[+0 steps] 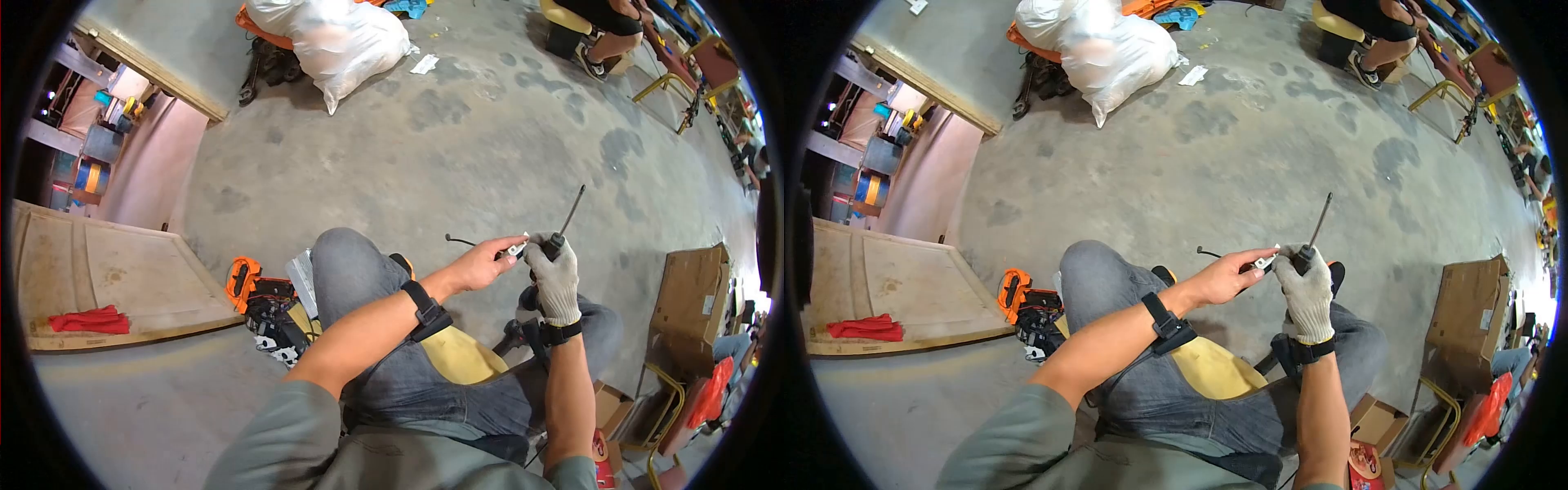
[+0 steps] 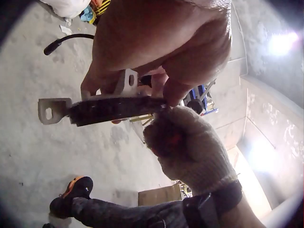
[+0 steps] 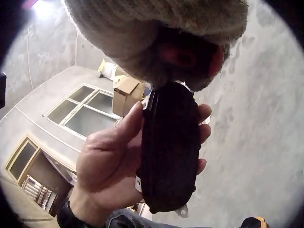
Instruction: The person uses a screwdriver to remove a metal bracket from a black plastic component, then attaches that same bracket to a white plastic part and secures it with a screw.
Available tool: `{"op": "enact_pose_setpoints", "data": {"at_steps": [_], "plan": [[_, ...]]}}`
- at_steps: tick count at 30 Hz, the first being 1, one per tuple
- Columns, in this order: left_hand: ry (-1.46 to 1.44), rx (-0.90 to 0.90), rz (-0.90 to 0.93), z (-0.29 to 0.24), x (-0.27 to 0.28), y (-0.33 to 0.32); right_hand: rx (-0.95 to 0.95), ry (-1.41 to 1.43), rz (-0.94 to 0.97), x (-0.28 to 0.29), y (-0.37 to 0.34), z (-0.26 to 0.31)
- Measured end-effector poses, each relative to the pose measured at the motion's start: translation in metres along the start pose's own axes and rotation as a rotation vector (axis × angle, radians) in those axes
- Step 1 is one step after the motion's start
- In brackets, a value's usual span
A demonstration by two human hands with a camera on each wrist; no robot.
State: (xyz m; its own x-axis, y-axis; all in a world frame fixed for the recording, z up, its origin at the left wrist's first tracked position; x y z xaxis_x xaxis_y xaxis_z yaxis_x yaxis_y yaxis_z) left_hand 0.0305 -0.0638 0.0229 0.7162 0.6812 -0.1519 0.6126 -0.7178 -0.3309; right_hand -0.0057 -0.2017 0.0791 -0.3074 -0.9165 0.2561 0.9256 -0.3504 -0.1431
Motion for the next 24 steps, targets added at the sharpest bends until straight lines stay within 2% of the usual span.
{"op": "enact_pose_setpoints", "data": {"at_steps": [8, 15, 18, 24], "plan": [[0.053, -0.032, 0.035, -0.001, -0.005, -0.004, -0.013, -0.019, 0.108, 0.005, 0.001, -0.003], [0.152, -0.087, -0.005, -0.006, -0.001, -0.003, -0.012, 0.003, 0.099, 0.004, -0.005, 0.006], [0.160, -0.076, 0.035, -0.008, -0.003, -0.006, 0.001, -0.052, 0.148, 0.008, -0.002, 0.000], [0.223, -0.137, 0.036, -0.006, -0.007, -0.006, -0.073, -0.071, 0.223, 0.008, 0.000, -0.005]]}}
Point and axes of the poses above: each hand's wrist, its own y-axis towards the middle knuckle, its own x-axis out of the back of the hand, z = x × y, the point moved 7 cm from there along y, towards the middle knuckle, and after that the axes turned 6 degrees about x, right-handed, at the moved point
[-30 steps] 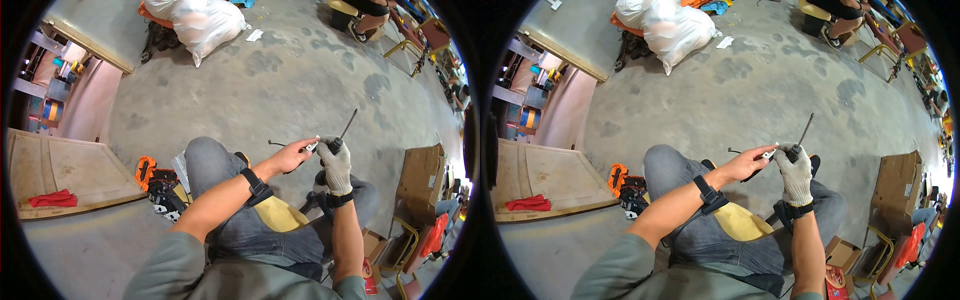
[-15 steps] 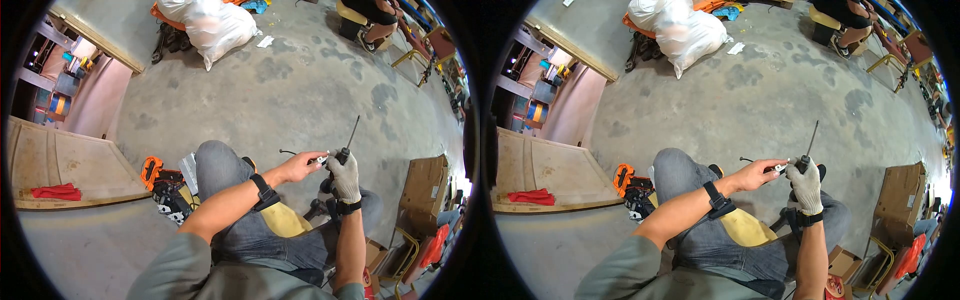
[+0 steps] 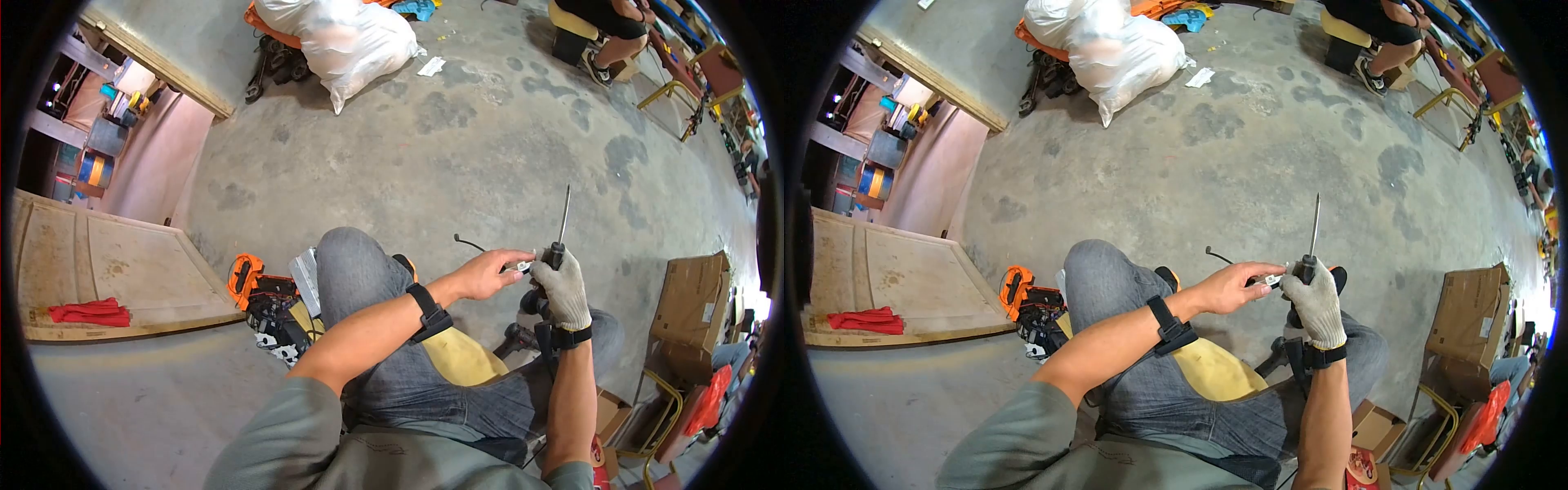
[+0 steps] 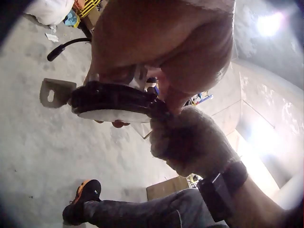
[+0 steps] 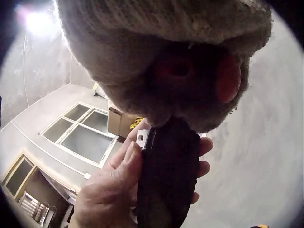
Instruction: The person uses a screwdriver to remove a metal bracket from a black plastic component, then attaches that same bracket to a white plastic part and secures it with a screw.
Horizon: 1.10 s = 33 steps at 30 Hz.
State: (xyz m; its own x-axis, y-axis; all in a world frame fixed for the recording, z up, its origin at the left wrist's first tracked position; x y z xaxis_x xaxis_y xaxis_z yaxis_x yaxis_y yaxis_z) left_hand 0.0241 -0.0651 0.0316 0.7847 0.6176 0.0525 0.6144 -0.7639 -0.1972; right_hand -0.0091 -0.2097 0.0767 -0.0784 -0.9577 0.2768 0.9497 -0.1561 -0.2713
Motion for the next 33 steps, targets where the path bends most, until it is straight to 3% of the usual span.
{"op": "enact_pose_setpoints", "data": {"at_steps": [2, 9, 12, 14, 15, 18, 23, 25, 28, 33], "plan": [[0.068, 0.011, -0.001, -0.004, 0.000, -0.002, -0.058, 0.082, 0.068, -0.003, -0.001, -0.004], [0.061, 0.127, 0.046, -0.004, -0.003, -0.002, -0.033, 0.070, 0.012, 0.001, 0.000, -0.003], [-0.035, 0.083, 0.031, -0.003, -0.005, -0.003, -0.068, 0.119, 0.026, 0.002, 0.000, -0.009], [0.351, -0.115, -0.138, -0.017, 0.000, -0.006, -0.015, 0.011, -0.002, 0.002, -0.001, -0.002], [0.344, -0.120, -0.124, -0.019, 0.000, -0.005, -0.023, 0.008, -0.016, 0.003, -0.001, -0.002], [-0.011, 0.058, -0.002, -0.007, -0.002, -0.002, -0.031, 0.026, -0.036, 0.003, -0.005, -0.006], [0.031, 0.005, -0.025, -0.007, -0.004, -0.002, 0.027, 0.013, -0.038, 0.008, -0.004, -0.001], [0.061, -0.048, -0.055, -0.015, -0.001, -0.002, -0.091, 0.249, -0.019, 0.007, -0.008, -0.007], [-0.118, 0.049, -0.077, -0.017, 0.011, -0.002, -0.139, 0.299, -0.051, 0.015, -0.013, -0.013], [-0.343, 0.190, -0.051, -0.010, 0.020, 0.000, -0.168, 0.074, 0.032, 0.031, -0.029, -0.027]]}}
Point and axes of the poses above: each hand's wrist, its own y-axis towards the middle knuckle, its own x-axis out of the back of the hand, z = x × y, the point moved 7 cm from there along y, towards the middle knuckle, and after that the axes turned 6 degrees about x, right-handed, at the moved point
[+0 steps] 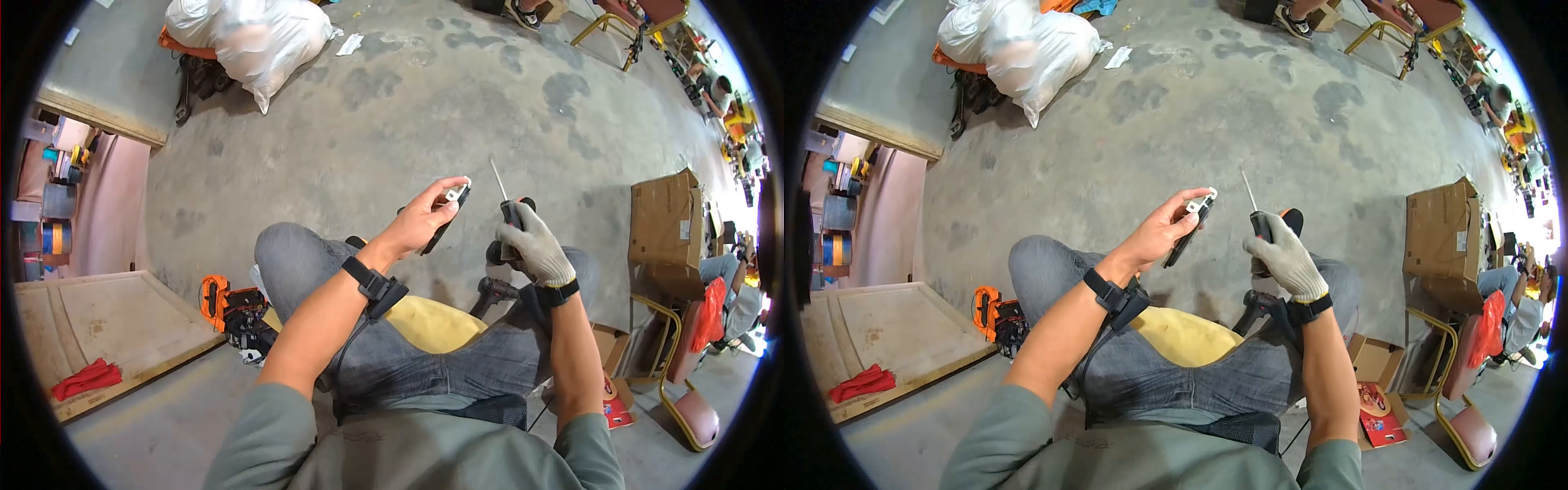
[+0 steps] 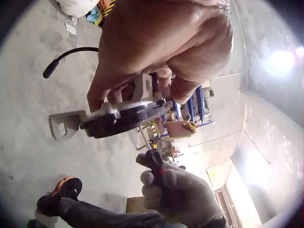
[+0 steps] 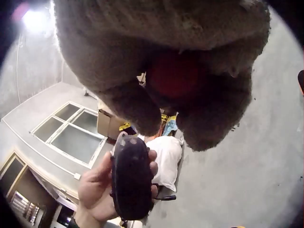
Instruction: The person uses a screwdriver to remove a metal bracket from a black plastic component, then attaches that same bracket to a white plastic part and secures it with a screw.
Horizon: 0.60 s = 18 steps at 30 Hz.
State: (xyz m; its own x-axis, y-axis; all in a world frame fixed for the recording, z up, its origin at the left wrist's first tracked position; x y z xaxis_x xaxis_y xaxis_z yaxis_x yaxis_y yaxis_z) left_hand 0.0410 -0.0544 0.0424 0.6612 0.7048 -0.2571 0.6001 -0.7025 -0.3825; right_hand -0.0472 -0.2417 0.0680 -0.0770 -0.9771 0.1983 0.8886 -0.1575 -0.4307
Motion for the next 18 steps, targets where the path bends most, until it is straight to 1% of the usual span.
{"op": "enact_pose_setpoints", "data": {"at_steps": [2, 3, 4, 6, 7, 8, 10, 11, 12, 14, 16, 18], "plan": [[0.013, 0.005, 0.022, 0.002, 0.002, 0.001, 0.061, 0.038, 0.057, 0.002, -0.007, -0.001], [0.025, 0.013, 0.042, 0.003, 0.001, 0.000, -0.021, 0.028, 0.054, 0.007, -0.015, 0.004], [0.027, 0.014, 0.040, 0.003, 0.002, 0.000, -0.020, 0.031, 0.055, 0.009, -0.021, 0.008], [0.021, 0.050, 0.059, 0.005, 0.002, -0.001, 0.087, 0.086, -0.038, 0.019, -0.030, 0.021], [0.024, 0.051, 0.059, 0.008, 0.003, 0.000, 0.113, 0.073, -0.090, 0.025, -0.036, 0.031], [0.010, 0.046, 0.044, 0.011, 0.006, 0.002, 0.114, 0.077, -0.090, 0.026, -0.036, 0.027], [0.000, 0.041, 0.028, 0.010, 0.006, 0.003, 0.201, 0.292, -0.345, 0.049, -0.040, 0.018], [-0.016, 0.062, 0.001, 0.010, 0.008, 0.003, 0.180, 0.358, -0.359, 0.056, -0.042, 0.011], [-0.032, 0.084, -0.027, 0.010, 0.009, 0.003, 0.180, 0.361, -0.358, 0.061, -0.041, 0.005], [-0.033, 0.064, -0.035, 0.012, 0.012, 0.006, 0.173, 0.494, -0.371, 0.066, -0.040, -0.007], [-0.033, 0.041, -0.040, 0.011, 0.013, 0.008, 0.170, 0.517, -0.350, 0.066, -0.039, -0.008], [-0.080, 0.028, -0.078, 0.011, 0.015, 0.009, 0.136, 0.462, -0.302, 0.064, -0.037, -0.008]]}}
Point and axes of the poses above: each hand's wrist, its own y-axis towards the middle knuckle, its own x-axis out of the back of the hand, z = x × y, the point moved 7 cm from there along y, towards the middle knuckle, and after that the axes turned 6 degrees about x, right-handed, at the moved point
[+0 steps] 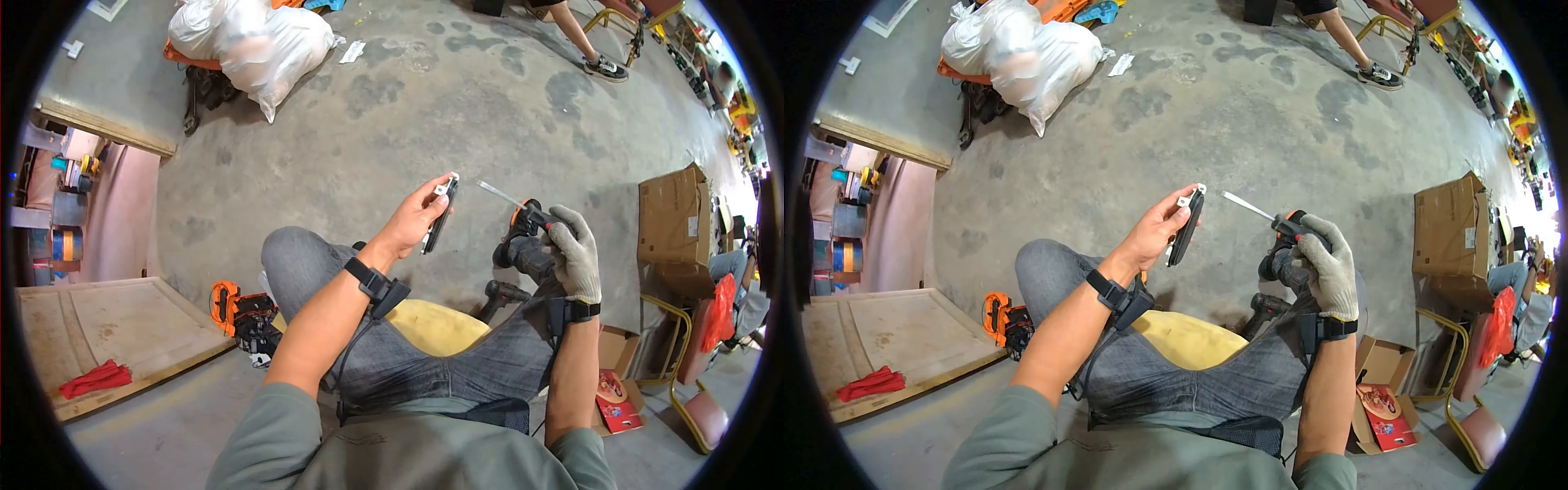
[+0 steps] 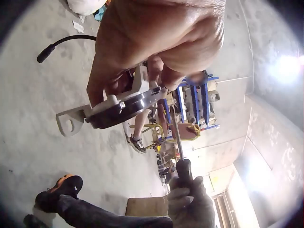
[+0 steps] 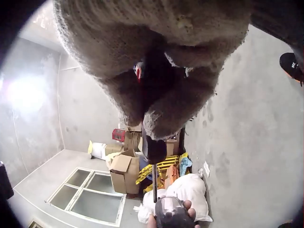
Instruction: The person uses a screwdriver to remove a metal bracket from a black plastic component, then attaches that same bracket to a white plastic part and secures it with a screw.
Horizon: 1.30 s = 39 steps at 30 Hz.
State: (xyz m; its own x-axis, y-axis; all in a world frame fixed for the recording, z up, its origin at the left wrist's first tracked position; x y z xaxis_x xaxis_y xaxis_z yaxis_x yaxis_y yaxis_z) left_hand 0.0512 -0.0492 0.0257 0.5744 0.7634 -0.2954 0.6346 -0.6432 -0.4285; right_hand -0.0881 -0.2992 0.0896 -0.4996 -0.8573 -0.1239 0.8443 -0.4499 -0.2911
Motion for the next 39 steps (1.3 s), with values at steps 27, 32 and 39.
{"op": "enact_pose_setpoints", "data": {"at_steps": [27, 32, 39], "plan": [[-0.068, -0.058, 0.004, -0.002, -0.008, -0.001, -0.004, 0.118, -0.020, -0.014, 0.006, -0.006], [-0.071, -0.059, 0.001, 0.002, -0.006, 0.002, -0.004, 0.144, -0.032, -0.014, 0.006, -0.009], [-0.052, -0.051, -0.023, -0.001, -0.006, -0.001, -0.137, 0.077, 0.042, -0.014, 0.001, -0.015]]}}
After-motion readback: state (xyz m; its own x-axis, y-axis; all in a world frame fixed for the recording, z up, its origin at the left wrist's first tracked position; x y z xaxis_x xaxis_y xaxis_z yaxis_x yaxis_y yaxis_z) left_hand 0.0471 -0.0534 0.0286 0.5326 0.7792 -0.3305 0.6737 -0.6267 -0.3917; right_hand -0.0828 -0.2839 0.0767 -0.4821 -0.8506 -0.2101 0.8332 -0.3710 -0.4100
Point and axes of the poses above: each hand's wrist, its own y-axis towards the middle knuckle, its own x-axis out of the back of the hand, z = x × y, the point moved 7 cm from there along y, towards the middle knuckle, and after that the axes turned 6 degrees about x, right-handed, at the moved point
